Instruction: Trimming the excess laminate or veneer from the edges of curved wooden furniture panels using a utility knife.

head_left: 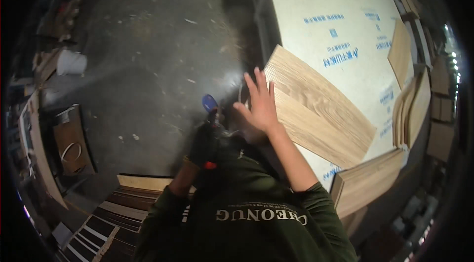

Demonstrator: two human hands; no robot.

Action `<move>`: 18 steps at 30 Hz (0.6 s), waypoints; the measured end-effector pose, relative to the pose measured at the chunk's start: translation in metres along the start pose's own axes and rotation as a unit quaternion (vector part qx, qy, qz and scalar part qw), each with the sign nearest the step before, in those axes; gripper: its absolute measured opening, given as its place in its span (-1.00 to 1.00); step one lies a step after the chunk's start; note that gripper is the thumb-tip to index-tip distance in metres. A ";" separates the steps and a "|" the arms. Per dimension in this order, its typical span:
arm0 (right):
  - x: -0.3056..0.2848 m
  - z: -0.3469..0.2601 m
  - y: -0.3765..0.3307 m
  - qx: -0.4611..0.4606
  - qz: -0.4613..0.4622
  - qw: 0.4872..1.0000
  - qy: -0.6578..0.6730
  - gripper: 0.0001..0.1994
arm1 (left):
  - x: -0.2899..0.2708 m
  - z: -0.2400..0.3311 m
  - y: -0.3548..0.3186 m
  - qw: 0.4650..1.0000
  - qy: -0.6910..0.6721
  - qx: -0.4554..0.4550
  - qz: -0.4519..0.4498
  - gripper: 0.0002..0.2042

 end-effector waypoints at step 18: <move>-0.069 0.201 -0.030 0.156 0.110 0.968 -0.163 -0.47 | 0.051 0.119 0.012 0.969 0.249 -0.006 -0.011 -0.44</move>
Point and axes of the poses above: each hand's wrist, its own y-axis towards the middle knuckle, its own x-axis out of the palm, z = x × y, the point moved 3 cm from there along y, towards the middle knuckle, and after that the axes turned 13 degrees about -y, right-handed, at the moved point
